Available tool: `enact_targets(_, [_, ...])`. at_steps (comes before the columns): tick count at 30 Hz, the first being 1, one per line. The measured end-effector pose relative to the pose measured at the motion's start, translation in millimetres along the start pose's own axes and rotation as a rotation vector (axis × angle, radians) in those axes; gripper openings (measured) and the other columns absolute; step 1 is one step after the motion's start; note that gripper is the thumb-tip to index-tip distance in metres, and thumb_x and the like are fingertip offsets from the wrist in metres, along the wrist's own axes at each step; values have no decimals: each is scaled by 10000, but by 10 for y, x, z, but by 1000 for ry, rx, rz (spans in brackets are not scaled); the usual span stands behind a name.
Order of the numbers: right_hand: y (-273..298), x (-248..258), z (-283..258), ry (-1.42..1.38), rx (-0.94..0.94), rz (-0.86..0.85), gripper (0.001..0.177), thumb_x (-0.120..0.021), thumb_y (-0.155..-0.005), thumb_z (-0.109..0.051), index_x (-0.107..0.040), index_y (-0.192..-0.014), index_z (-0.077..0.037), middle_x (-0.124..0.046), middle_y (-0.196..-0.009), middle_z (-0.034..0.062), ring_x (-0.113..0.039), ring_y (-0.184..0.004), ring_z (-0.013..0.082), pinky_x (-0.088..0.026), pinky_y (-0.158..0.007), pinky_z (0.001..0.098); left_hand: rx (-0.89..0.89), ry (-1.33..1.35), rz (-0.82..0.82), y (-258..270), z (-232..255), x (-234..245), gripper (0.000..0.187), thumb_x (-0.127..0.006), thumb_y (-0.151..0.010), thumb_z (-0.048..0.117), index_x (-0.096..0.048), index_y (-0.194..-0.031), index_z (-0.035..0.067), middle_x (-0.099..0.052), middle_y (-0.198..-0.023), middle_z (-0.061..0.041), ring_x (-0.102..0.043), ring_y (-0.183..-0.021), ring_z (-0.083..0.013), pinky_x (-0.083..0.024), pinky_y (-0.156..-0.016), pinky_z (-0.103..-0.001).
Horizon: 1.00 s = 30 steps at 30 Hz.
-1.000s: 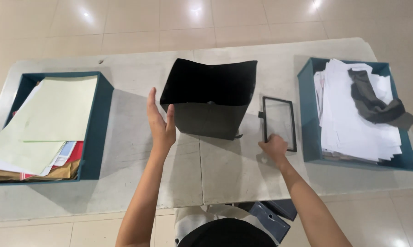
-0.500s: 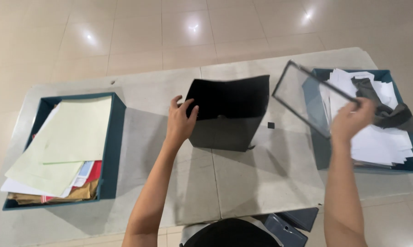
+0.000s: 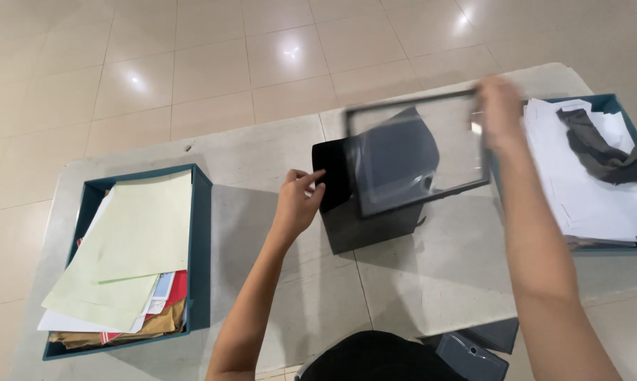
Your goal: Assembling and stacking plastic storage boxes on a table.
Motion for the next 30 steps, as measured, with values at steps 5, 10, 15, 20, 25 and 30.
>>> enact_targets(5, [-141, -1002, 52, 63, -142, -291, 249, -479, -982, -197, -619, -897, -10, -505, -680, 30, -548, -516, 173, -490, -484, 346, -279, 9, 265, -172, -43, 104, 679, -834, -813, 211, -539, -1392, 15, -564, -1262, -229, -609, -1098, -360, -518, -893, -412])
enact_targets(10, [-232, -1245, 400, 148, -279, -384, 262, -495, -976, -205, -618, -906, 16, -503, -694, 18, -522, -517, 190, -492, -505, 360, -8, 566, -65, -327, -427, -266, 601, -790, -875, 256, -535, -1368, 26, -678, -1201, -152, -660, -1124, -265, -538, -961, -372])
enact_targets(15, [42, -1062, 86, 420, -246, -308, 301, -472, -967, -223, -687, -986, -12, -558, -679, 80, -615, -592, 212, -538, -573, 370, 64, 660, 67, -289, -600, -577, 340, -593, -1059, 268, -613, -1244, -17, -690, -1023, -179, -616, -942, -258, -521, -863, -409])
enact_targets(20, [-49, -923, 294, 399, -316, -318, 280, -445, -953, -192, -657, -967, -9, -570, -685, 84, -627, -593, 224, -558, -574, 376, -131, 427, 267, -269, -434, -612, 329, -536, -1084, 274, -542, -1274, 5, -603, -1156, -157, -569, -1108, -255, -457, -1000, -386])
enact_targets(25, [-195, -752, 536, 297, -334, -316, 263, -449, -947, -174, -652, -960, -6, -557, -768, 67, -575, -594, 202, -523, -541, 378, -20, 626, 225, -308, -500, -821, 368, -506, -1099, 302, -481, -1311, 2, -437, -1209, -154, -491, -1091, -273, -436, -1014, -375])
enact_targets(30, [-270, -606, 530, 253, -388, -312, 258, -437, -947, -147, -656, -972, -13, -536, -740, 60, -547, -572, 187, -490, -519, 363, -122, 448, 360, -314, -505, -850, 328, -387, -1132, 263, -475, -1305, -2, -496, -1213, -147, -455, -1166, -263, -361, -1090, -371])
Point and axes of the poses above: each hand's wrist, its own y-axis away from the middle knuckle, its own x-axis out of the back of the hand, z = x × y, the point moved 3 cm from there along -y, towards the middle knuckle
